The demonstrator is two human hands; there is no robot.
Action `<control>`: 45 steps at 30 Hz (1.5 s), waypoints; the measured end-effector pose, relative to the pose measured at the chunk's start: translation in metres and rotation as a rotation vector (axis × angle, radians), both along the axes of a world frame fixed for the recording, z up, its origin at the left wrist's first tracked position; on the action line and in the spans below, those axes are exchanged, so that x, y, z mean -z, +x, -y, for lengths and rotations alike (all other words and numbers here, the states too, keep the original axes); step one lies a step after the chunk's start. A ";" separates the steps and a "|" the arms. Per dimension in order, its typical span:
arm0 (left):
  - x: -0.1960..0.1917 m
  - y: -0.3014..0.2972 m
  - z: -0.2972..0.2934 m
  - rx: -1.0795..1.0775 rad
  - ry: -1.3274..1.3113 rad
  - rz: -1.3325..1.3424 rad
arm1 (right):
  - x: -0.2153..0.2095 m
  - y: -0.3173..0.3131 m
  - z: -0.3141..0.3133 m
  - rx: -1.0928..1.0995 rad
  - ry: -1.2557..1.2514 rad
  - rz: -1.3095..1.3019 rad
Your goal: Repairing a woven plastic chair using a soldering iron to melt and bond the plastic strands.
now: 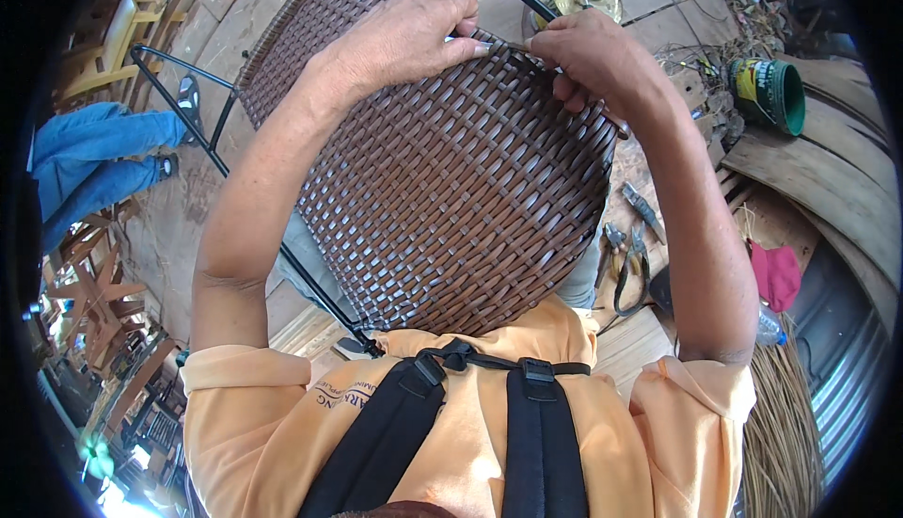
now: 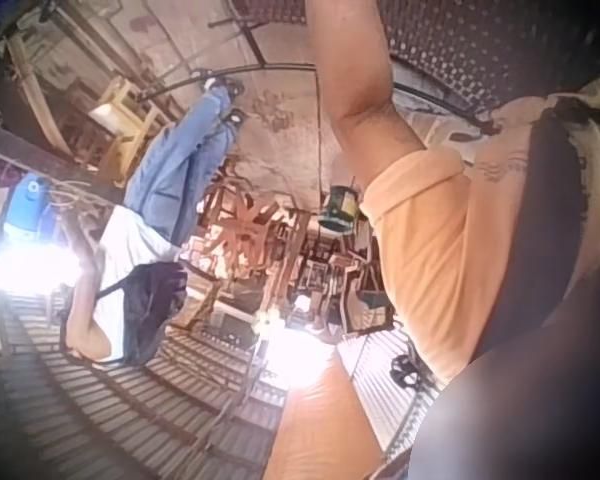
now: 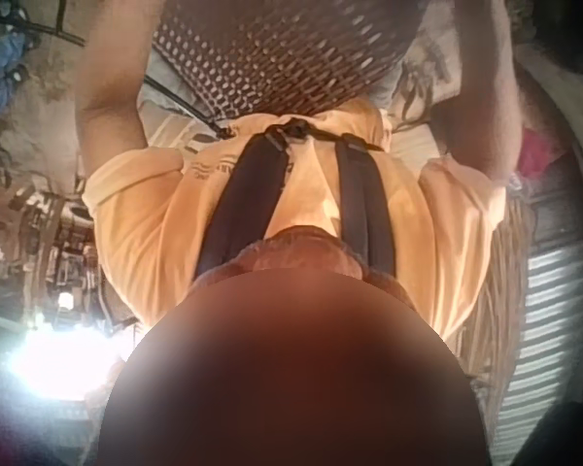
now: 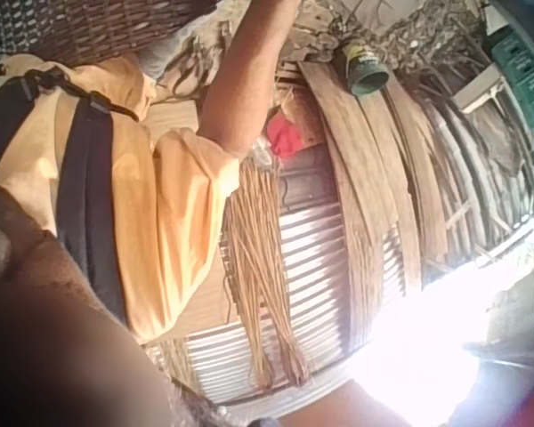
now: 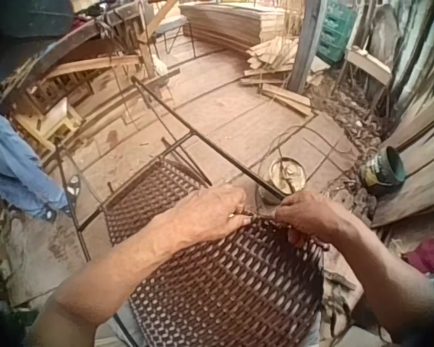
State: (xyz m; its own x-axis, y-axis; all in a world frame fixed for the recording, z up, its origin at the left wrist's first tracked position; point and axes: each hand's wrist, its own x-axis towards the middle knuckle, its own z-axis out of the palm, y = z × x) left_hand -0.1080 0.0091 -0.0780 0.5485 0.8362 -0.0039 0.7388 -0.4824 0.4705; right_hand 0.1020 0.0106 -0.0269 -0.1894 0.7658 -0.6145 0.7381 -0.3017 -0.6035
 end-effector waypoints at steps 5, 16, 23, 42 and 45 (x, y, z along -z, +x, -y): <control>0.006 -0.002 0.007 -0.094 -0.056 0.094 | 0.006 0.003 -0.014 0.067 -0.161 -0.084; 0.011 -0.001 0.010 -0.195 -0.124 0.147 | 0.009 0.004 -0.040 0.040 -0.264 -0.016; -0.018 -0.005 -0.002 -0.185 -0.331 0.306 | 0.006 -0.004 -0.035 -0.143 -0.203 0.006; -0.056 0.015 -0.009 0.089 0.063 -0.537 | -0.003 -0.009 0.033 -0.110 0.383 0.293; -0.058 0.027 -0.010 0.148 0.096 -0.575 | 0.002 -0.006 0.038 -0.140 0.430 0.305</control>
